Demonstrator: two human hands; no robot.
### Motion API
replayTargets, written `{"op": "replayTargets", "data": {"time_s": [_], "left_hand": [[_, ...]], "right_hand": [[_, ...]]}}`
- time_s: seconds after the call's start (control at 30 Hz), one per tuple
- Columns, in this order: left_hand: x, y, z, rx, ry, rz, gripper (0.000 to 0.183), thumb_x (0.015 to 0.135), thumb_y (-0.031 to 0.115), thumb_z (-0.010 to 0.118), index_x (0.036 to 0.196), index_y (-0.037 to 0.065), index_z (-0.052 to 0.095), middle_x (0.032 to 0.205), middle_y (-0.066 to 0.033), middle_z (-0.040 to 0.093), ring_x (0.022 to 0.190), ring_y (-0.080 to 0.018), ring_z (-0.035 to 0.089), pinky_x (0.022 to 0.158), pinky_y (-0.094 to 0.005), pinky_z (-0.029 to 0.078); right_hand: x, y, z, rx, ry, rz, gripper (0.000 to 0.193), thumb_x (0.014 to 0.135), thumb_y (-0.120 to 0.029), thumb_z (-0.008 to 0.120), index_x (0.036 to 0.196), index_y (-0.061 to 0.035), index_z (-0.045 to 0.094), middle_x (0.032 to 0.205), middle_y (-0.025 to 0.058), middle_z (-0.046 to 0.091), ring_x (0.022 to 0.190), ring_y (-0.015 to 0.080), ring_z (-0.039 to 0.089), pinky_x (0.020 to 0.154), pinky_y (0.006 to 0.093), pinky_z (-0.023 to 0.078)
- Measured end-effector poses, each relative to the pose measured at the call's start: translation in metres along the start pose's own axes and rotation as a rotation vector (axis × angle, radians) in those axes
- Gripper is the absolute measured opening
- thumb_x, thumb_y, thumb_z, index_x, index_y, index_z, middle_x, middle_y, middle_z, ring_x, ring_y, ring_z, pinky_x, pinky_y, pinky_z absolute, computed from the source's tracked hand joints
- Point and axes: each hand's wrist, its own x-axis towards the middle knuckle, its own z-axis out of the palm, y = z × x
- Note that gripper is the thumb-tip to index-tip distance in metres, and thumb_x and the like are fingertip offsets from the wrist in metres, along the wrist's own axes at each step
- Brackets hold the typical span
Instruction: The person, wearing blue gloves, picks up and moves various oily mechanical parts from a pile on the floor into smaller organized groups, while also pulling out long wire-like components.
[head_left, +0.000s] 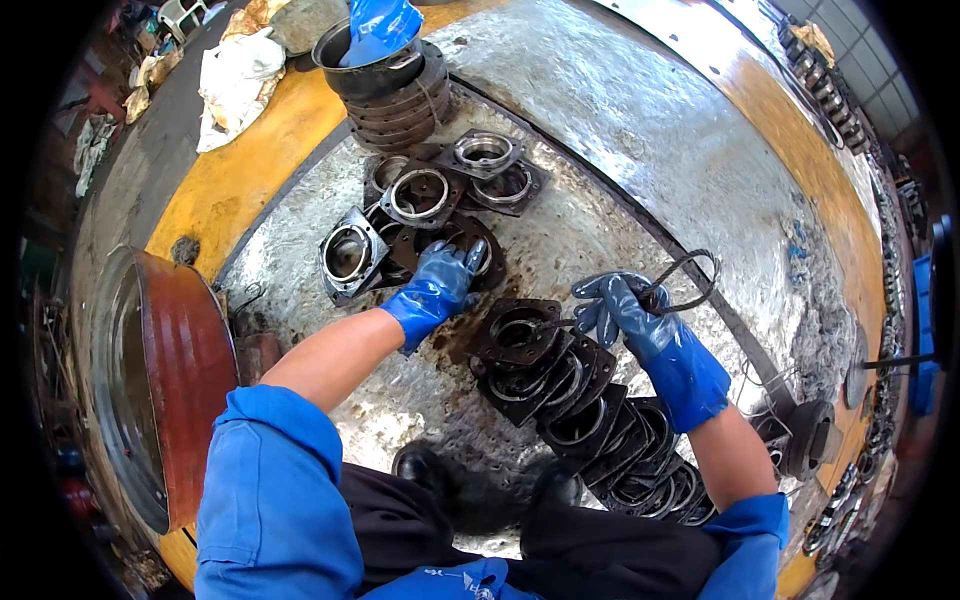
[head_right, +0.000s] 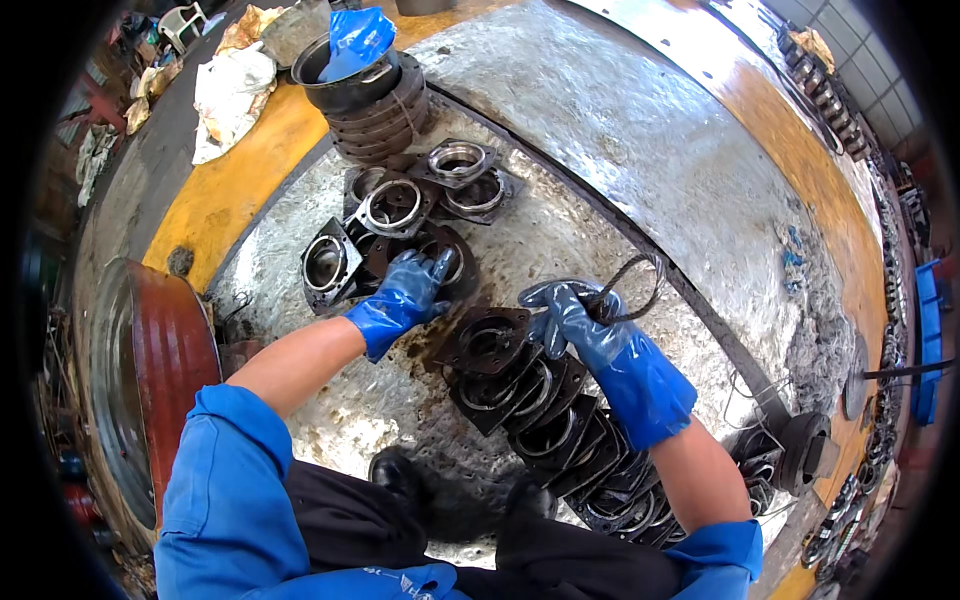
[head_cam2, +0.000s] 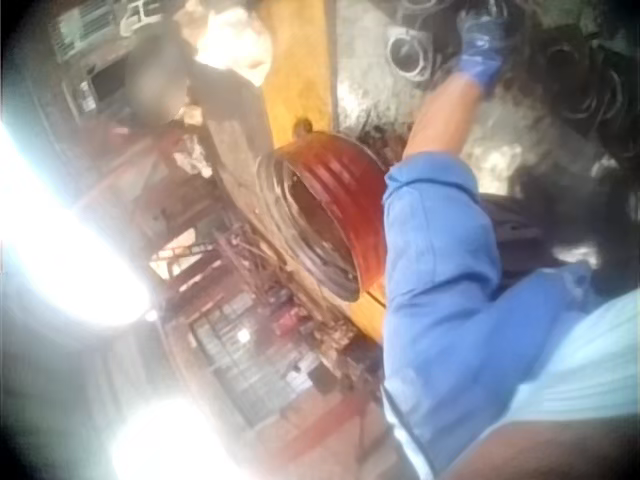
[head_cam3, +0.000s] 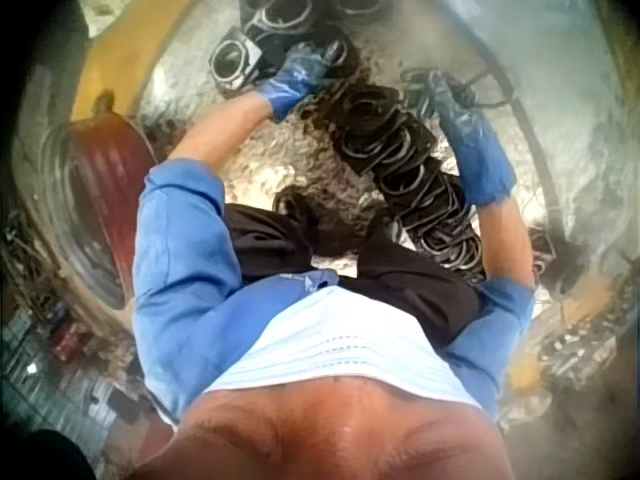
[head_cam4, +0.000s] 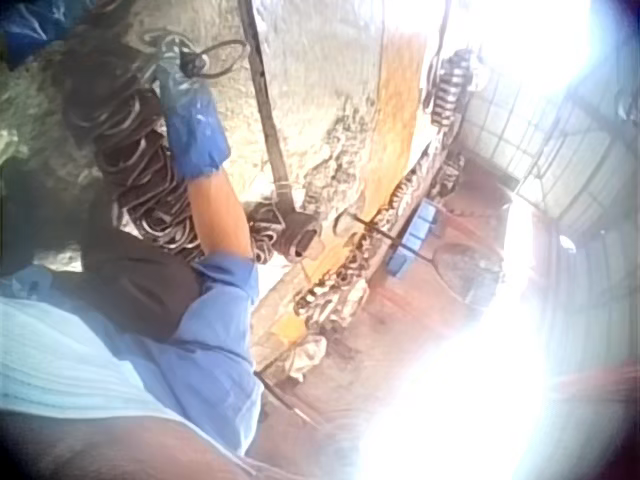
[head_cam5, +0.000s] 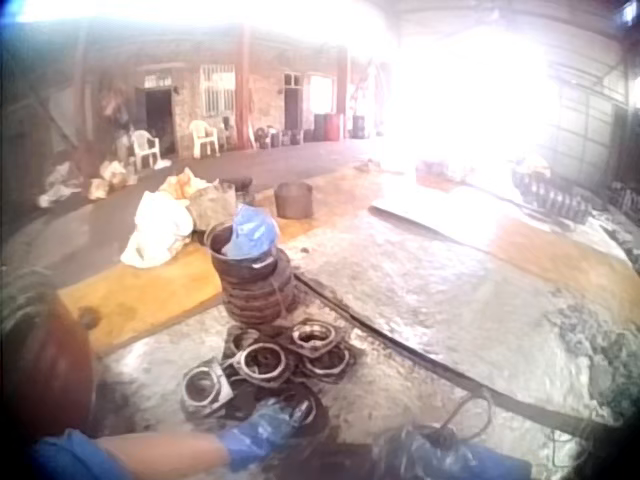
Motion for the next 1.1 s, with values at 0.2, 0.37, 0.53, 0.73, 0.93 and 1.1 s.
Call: {"op": "replayTargets", "data": {"time_s": [0.2, 0.37, 0.53, 0.73, 0.93, 1.1], "left_hand": [[0.015, 0.016, 0.003, -0.119, -0.024, -0.283, 0.103, 0.082, 0.06, 0.07, 0.156, 0.0, 0.03, 0.127, -0.0234, 0.063, 0.12, -0.0371, 0.06, 0.11, -0.0478, 0.037], [0.013, 0.0, 0.024, -0.059, 0.055, -0.162, 0.102, 0.083, 0.062, 0.067, 0.156, 0.002, 0.03, 0.132, -0.0248, 0.06, 0.119, -0.0385, 0.06, 0.108, -0.0474, 0.04], [0.016, 0.003, 0.016, -0.142, -0.031, -0.184, 0.097, 0.082, 0.056, 0.072, 0.155, 0.004, 0.034, 0.12, -0.0213, 0.066, 0.106, -0.036, 0.065, 0.096, -0.0453, 0.047], [0.017, 0.0, 0.035, -0.199, 0.119, -0.067, 0.095, 0.082, 0.053, 0.072, 0.155, 0.006, 0.035, 0.115, -0.0193, 0.068, 0.101, -0.0361, 0.066, 0.092, -0.0458, 0.049], [0.024, 0.009, 0.05, -0.059, 0.039, -0.02, 0.079, 0.092, 0.034, 0.062, 0.16, 0.011, 0.028, 0.117, -0.0164, 0.068, 0.109, -0.0307, 0.066, 0.102, -0.0439, 0.044], [0.046, 0.026, 0.055, 0.06, -0.173, -0.194, 0.078, 0.094, 0.034, 0.055, 0.162, 0.011, 0.023, 0.108, -0.0143, 0.07, 0.09, -0.029, 0.069, 0.093, -0.0427, 0.048]], "right_hand": [[-0.002, 0.009, -0.013, 0.049, -0.042, 0.085, 0.035, 0.108, -0.026, 0.048, 0.115, -0.001, 0.071, 0.083, 0.0083, 0.072, 0.062, 0.0093, 0.06, 0.061, 0.025, 0.051], [0.0, 0.005, -0.018, 0.049, -0.039, 0.083, 0.033, 0.107, -0.024, 0.049, 0.117, 0.0004, 0.069, 0.086, 0.0097, 0.073, 0.063, 0.0098, 0.062, 0.06, 0.0246, 0.051], [0.008, 0.009, -0.024, 0.066, -0.086, 0.075, 0.032, 0.107, -0.024, 0.049, 0.117, 0.0, 0.069, 0.085, 0.0091, 0.073, 0.063, 0.0099, 0.062, 0.059, 0.0243, 0.051], [0.018, 0.0, -0.016, -0.037, -0.12, 0.135, 0.042, 0.106, -0.033, 0.049, 0.114, 0.0036, 0.069, 0.085, 0.0113, 0.073, 0.062, 0.012, 0.063, 0.06, 0.0257, 0.052], [0.018, 0.005, -0.013, -0.004, -0.101, 0.103, 0.03, 0.107, -0.022, 0.051, 0.116, -0.0025, 0.072, 0.09, 0.0055, 0.074, 0.072, 0.0094, 0.064, 0.063, 0.0257, 0.053], [0.019, 0.002, -0.003, -0.006, -0.122, 0.113, 0.029, 0.106, -0.022, 0.053, 0.117, -0.0024, 0.072, 0.095, 0.0054, 0.075, 0.078, 0.0094, 0.065, 0.068, 0.0255, 0.055]]}}
